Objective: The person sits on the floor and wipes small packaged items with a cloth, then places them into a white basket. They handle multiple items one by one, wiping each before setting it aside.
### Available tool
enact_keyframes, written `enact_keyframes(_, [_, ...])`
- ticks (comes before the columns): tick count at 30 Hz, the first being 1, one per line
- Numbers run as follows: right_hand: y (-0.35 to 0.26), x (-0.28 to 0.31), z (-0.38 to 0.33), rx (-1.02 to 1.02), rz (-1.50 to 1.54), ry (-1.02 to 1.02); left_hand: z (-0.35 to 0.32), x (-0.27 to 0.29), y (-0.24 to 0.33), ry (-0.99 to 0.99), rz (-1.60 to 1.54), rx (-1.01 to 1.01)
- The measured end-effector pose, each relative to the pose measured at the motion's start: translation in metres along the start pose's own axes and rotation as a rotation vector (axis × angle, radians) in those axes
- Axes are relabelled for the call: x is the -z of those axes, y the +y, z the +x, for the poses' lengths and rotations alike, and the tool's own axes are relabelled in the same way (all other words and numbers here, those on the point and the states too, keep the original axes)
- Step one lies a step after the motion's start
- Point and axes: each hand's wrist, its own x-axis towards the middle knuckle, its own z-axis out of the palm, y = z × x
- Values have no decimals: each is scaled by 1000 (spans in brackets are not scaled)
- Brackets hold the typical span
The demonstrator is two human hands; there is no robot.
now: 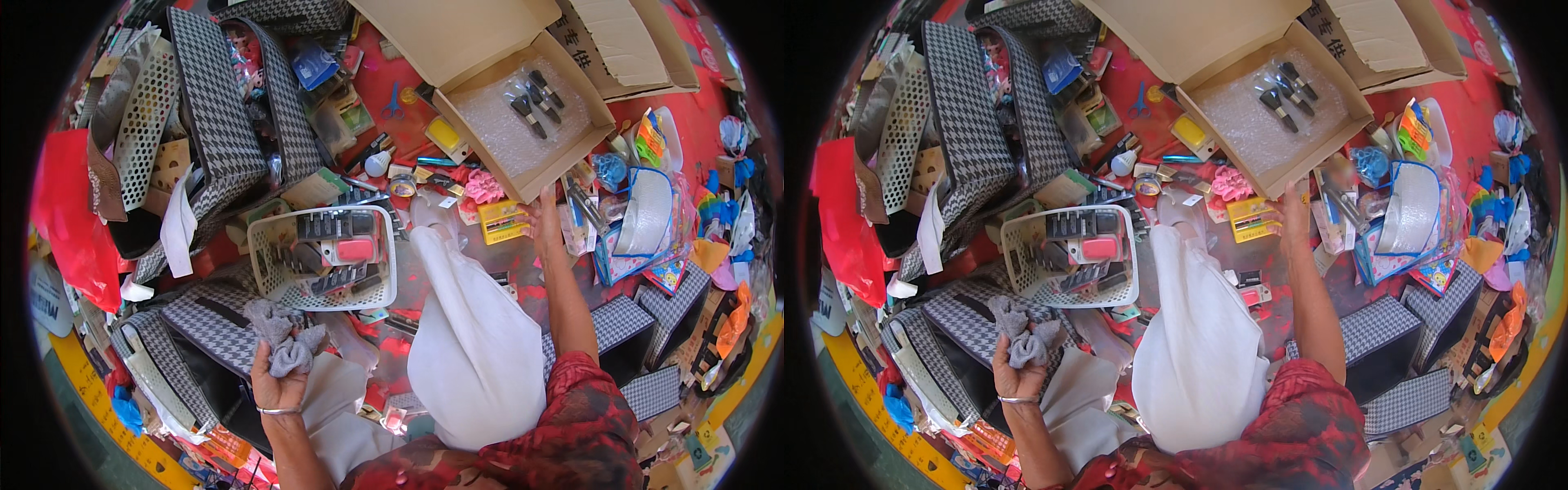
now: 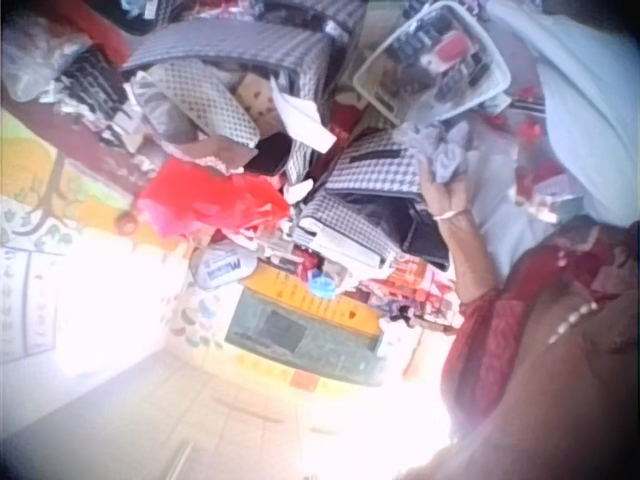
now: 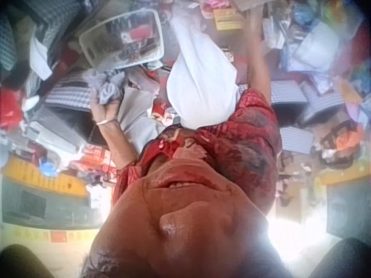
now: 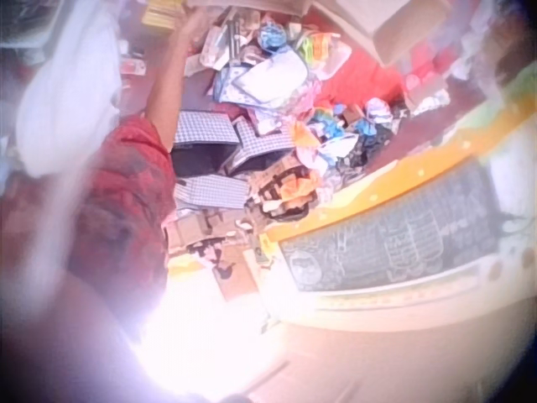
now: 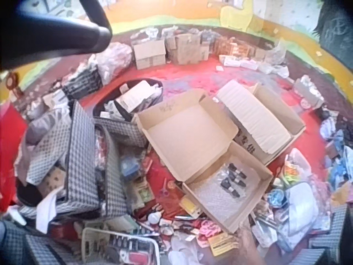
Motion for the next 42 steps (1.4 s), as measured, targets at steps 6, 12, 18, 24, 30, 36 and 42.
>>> enact_keyframes(6, [-13,-35,39,96,-371,-59,4,4,3,-4,27,18])
enact_keyframes(12, [-48,-79,74,571,-931,49,6,1,0,33,25,-4])
enact_keyframes(18, [-73,-58,87,269,-565,95,1,-1,-1,57,0,-7])
enact_keyframes(24, [-60,-63,100,302,-629,220,0,1,1,26,-2,6])
enact_keyframes(30, [-22,-57,92,483,-683,213,-4,0,0,39,-3,1])
enact_keyframes(36, [27,-75,44,818,-1382,302,-3,0,-3,26,10,5])
enact_keyframes(42, [36,-123,73,468,-1500,521,0,-1,-2,47,-2,11])
